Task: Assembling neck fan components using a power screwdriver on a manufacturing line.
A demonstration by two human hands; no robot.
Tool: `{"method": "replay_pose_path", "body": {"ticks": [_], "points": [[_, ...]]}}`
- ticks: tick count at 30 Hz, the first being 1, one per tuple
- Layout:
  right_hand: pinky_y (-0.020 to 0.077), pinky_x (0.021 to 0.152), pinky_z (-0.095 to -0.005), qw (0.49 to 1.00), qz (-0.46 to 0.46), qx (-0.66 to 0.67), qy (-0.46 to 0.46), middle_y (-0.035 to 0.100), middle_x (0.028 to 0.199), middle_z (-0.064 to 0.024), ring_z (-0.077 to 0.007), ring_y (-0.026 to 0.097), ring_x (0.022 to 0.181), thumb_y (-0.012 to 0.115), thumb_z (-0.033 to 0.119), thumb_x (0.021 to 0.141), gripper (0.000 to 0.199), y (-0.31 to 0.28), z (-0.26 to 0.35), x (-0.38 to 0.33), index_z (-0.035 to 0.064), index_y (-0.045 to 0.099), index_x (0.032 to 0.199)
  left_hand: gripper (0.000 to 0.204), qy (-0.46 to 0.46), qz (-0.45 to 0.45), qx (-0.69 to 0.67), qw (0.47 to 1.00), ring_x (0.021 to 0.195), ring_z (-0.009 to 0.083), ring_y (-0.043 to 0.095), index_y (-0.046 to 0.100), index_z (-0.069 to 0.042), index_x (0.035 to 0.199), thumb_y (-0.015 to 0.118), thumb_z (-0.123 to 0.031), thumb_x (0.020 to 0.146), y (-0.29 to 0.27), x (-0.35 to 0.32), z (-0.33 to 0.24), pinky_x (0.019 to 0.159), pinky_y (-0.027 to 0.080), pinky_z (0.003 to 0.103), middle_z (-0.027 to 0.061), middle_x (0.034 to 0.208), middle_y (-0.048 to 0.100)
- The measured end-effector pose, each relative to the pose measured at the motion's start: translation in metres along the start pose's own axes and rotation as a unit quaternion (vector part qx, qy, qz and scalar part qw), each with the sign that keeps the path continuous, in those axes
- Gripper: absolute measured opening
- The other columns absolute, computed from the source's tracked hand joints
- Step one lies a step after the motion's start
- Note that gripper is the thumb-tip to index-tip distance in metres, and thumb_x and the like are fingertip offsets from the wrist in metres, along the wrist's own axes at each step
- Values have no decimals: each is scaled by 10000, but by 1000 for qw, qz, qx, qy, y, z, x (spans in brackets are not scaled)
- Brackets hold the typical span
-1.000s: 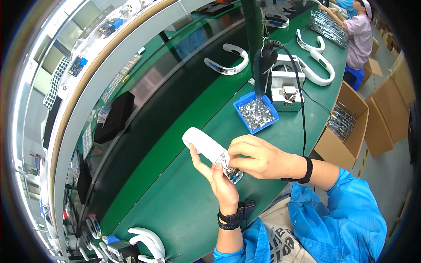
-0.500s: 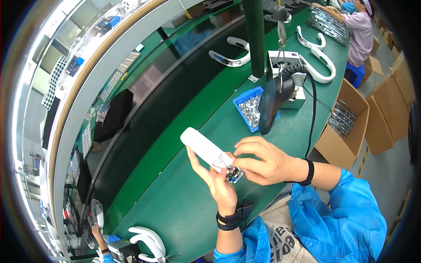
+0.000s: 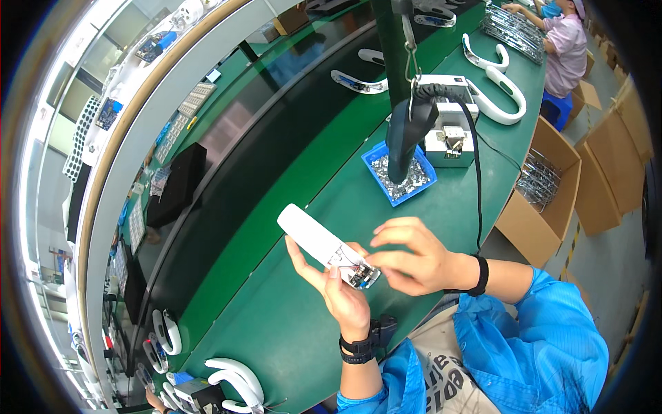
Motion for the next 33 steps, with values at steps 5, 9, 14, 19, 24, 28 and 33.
{"method": "replay_pose_path", "body": {"ticks": [5,9,14,19,24,28,33], "points": [[538,884,-395,969,-55,103,217,633,1184,-130,-297,641,1076,695,7,897,279,10,-46,-33,45,688,1174,508,-57,-37,26,997,649,183,605,476,27,1475,410,-375,1172,4,5,-9,611,514,327,115,770,618],[554,769,-345,898,18,214,384,676,1117,-109,-202,681,930,641,41,983,149,38,-89,-75,19,695,1119,381,-59,-36,178,982,589,133,571,605,22,1239,423,-308,1181,-16,24,-27,545,477,285,68,712,600],[578,789,-348,841,37,293,454,730,1053,-124,-208,714,936,633,71,1009,129,49,-95,-86,-5,704,1084,497,105,140,656,734,1277,320,583,543,-17,1512,658,-107,1037,-50,84,-50,1091,441,436,163,1339,665],[574,791,-341,870,46,259,418,727,1062,-121,-202,710,947,631,70,1023,121,47,-94,-87,-7,703,1083,594,217,13,709,671,1490,400,405,503,-28,1556,667,-44,985,-77,94,-42,1240,330,508,200,1547,514],[574,760,-343,873,57,251,413,719,1043,-128,-206,710,919,628,72,1016,126,46,-94,-81,-12,702,1075,302,71,21,486,871,1234,278,645,663,23,1324,616,-24,1029,-61,57,-1,1103,476,412,163,1285,698],[544,707,-308,894,-1,211,394,709,1012,-106,-172,689,842,638,30,999,105,28,-83,-66,-13,710,1063,228,-51,45,378,923,1095,208,698,699,21,1258,592,-41,1066,-63,30,51,1010,526,347,130,1171,754],[477,584,-285,916,-65,89,387,695,988,-79,-114,605,643,645,25,996,97,3,-88,-61,-8,703,1066,220,-106,54,360,925,1051,179,704,705,8,1258,593,-93,1098,-61,21,63,970,533,322,103,1112,767]]}}
Point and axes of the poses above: each hand's wrist, its own x-axis towards the middle knuckle, its own y-axis out of the palm, z = x × y, the point moved 5 cm from there along x, towards the middle knuckle
